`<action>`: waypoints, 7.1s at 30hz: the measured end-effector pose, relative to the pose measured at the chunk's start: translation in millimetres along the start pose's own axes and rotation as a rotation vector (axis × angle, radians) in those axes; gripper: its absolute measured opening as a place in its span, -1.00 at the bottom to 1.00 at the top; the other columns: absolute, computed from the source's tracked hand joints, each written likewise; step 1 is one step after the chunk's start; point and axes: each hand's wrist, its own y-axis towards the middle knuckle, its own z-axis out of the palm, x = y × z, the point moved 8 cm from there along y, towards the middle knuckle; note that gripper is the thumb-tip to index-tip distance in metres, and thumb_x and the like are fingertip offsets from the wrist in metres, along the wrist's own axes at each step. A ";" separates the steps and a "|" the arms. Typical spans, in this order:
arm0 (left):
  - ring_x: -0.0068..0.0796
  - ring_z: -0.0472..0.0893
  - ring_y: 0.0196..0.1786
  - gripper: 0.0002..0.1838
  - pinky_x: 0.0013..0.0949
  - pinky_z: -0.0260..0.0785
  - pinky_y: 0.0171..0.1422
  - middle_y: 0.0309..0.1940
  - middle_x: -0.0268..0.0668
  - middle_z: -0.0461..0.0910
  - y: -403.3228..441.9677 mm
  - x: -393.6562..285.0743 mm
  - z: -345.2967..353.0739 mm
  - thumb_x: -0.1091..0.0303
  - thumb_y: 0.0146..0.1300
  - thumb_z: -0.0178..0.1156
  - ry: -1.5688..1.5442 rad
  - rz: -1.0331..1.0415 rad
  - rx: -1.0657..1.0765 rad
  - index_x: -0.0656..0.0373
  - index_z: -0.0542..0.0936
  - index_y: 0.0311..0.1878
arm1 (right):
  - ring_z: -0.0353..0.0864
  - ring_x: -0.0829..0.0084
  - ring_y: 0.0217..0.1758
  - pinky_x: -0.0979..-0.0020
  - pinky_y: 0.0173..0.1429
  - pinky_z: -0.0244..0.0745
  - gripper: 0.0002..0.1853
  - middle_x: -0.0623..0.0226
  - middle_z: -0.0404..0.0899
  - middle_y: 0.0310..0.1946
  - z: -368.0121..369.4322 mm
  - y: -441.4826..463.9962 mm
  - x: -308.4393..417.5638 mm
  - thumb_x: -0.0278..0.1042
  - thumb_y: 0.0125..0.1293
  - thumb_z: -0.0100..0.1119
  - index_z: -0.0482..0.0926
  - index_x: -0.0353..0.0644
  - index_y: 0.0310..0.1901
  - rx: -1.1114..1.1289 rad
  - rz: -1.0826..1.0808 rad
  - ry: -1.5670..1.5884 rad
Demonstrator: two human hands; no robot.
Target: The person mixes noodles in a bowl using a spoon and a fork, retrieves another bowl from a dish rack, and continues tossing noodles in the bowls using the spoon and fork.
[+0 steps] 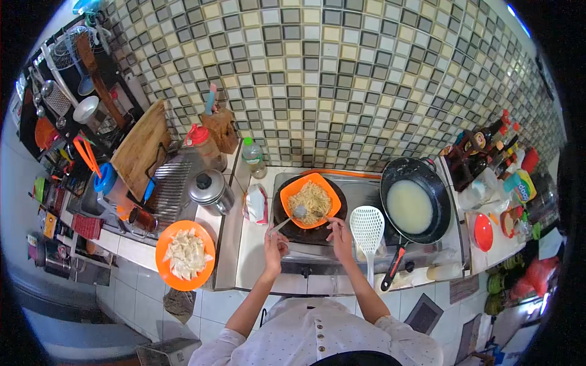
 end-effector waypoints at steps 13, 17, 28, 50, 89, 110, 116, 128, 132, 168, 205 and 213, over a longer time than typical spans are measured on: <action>-0.69 0.23 -0.57 -0.59 -0.56 0.07 -0.47 -0.68 -0.47 0.21 29.6 -41.5 42.8 0.11 0.36 -0.27 0.255 0.310 0.109 0.12 0.30 -0.55 | 0.43 0.58 -0.57 0.55 -0.44 0.34 -0.78 0.32 0.48 -0.54 -19.1 9.7 74.1 -0.38 0.31 -0.17 0.47 -0.28 -0.17 -0.120 -0.138 -0.486; -0.67 0.20 -0.57 -0.58 -0.54 0.05 -0.48 -0.67 -0.46 0.20 26.0 -53.9 35.1 0.11 0.36 -0.27 0.328 0.321 0.094 0.14 0.31 -0.56 | 0.55 0.36 -0.47 0.39 -0.31 0.43 -0.81 0.21 0.57 -0.38 -16.5 9.3 111.5 -0.42 0.24 -0.11 0.50 -0.23 -0.19 -0.109 -0.210 -0.557; -0.67 0.21 -0.56 -0.58 -0.54 0.06 -0.46 -0.66 -0.44 0.23 16.8 -83.2 44.3 0.12 0.35 -0.25 0.420 0.341 0.121 0.17 0.32 -0.56 | 0.44 0.53 -0.55 0.57 -0.41 0.35 -0.78 0.21 0.48 -0.40 -2.8 19.4 137.2 -0.59 0.23 -0.14 0.47 -0.29 -0.13 -0.023 -0.321 -0.422; -0.73 0.20 -0.58 -0.61 -0.59 0.03 -0.51 -0.67 -0.49 0.23 22.4 -75.4 35.8 0.14 0.34 -0.19 0.393 0.348 0.110 0.19 0.38 -0.50 | 0.44 0.57 -0.53 0.56 -0.40 0.37 -0.79 0.29 0.52 -0.36 -1.4 38.1 46.4 -0.31 0.31 -0.11 0.39 -0.31 -0.24 0.005 -0.010 -0.149; -0.71 0.22 -0.58 -0.61 -0.58 0.05 -0.51 -0.67 -0.48 0.24 18.5 -73.5 31.2 0.15 0.34 -0.19 0.397 0.326 0.103 0.22 0.42 -0.48 | 0.56 0.34 -0.39 0.44 -0.32 0.38 -0.77 0.18 0.58 -0.39 9.9 25.7 52.4 -0.32 0.26 -0.06 0.46 -0.23 -0.12 0.025 -0.106 -0.469; -0.70 0.22 -0.58 -0.66 -0.57 0.08 -0.50 -0.67 -0.45 0.22 17.3 -86.4 38.2 0.21 0.36 -0.21 0.340 0.424 0.102 0.25 0.41 -0.37 | 0.39 0.65 -0.55 0.66 -0.42 0.19 -0.69 0.27 0.58 -0.32 -21.5 11.0 64.6 -0.19 0.30 -0.10 0.46 -0.22 -0.08 -0.113 0.183 0.273; -0.70 0.21 -0.58 -0.68 -0.58 0.07 -0.49 -0.66 -0.45 0.22 14.9 -88.0 39.3 0.21 0.36 -0.21 0.324 0.407 0.106 0.24 0.41 -0.37 | 0.41 0.61 -0.57 0.60 -0.41 0.30 -0.67 0.21 0.56 -0.31 -32.9 11.6 90.4 -0.18 0.28 -0.08 0.44 -0.26 -0.07 -0.190 0.152 0.405; -0.71 0.23 -0.57 -0.68 -0.59 0.08 -0.50 -0.65 -0.45 0.24 14.3 -91.2 39.6 0.22 0.36 -0.22 0.332 0.411 0.096 0.23 0.40 -0.37 | 0.44 0.57 -0.59 0.60 -0.38 0.31 -0.64 0.10 0.56 -0.33 -45.3 10.9 123.7 -0.19 0.28 -0.10 0.42 -0.32 -0.05 -0.247 0.005 0.374; -0.71 0.23 -0.58 -0.67 -0.59 0.08 -0.50 -0.65 -0.44 0.24 13.8 -92.4 39.7 0.21 0.36 -0.22 0.354 0.431 0.092 0.23 0.40 -0.38 | 0.44 0.57 -0.59 0.61 -0.38 0.27 -0.63 0.07 0.56 -0.34 -45.2 9.5 133.8 -0.20 0.28 -0.10 0.41 -0.34 -0.06 -0.269 -0.022 0.360; -0.72 0.21 -0.60 -0.63 -0.61 0.05 -0.53 -0.67 -0.48 0.22 14.4 -38.2 69.1 0.10 0.36 -0.25 0.328 0.229 0.255 0.15 0.37 -0.42 | 0.41 0.64 -0.50 0.67 -0.39 0.25 -0.74 0.33 0.52 -0.29 -18.5 8.8 24.5 -0.30 0.32 -0.12 0.47 -0.24 -0.08 -0.060 0.101 -0.005; -0.71 0.24 -0.60 -0.63 -0.59 0.08 -0.51 -0.69 -0.45 0.25 21.4 -79.6 26.9 0.15 0.35 -0.22 0.324 0.324 0.107 0.23 0.41 -0.40 | 0.45 0.64 -0.60 0.62 -0.50 0.35 -0.75 0.33 0.55 -0.51 7.5 20.3 30.7 -0.34 0.30 -0.09 0.49 -0.37 -0.23 0.003 0.027 -0.197; -0.69 0.27 -0.59 -0.62 -0.58 0.10 -0.49 -0.68 -0.43 0.29 20.1 -79.2 23.8 0.13 0.35 -0.21 0.313 0.297 0.097 0.23 0.42 -0.39 | 0.44 0.67 -0.63 0.70 -0.56 0.20 -0.68 0.37 0.51 -0.48 -3.3 15.9 18.5 -0.20 0.37 -0.25 0.44 -0.26 -0.19 -0.148 0.147 0.093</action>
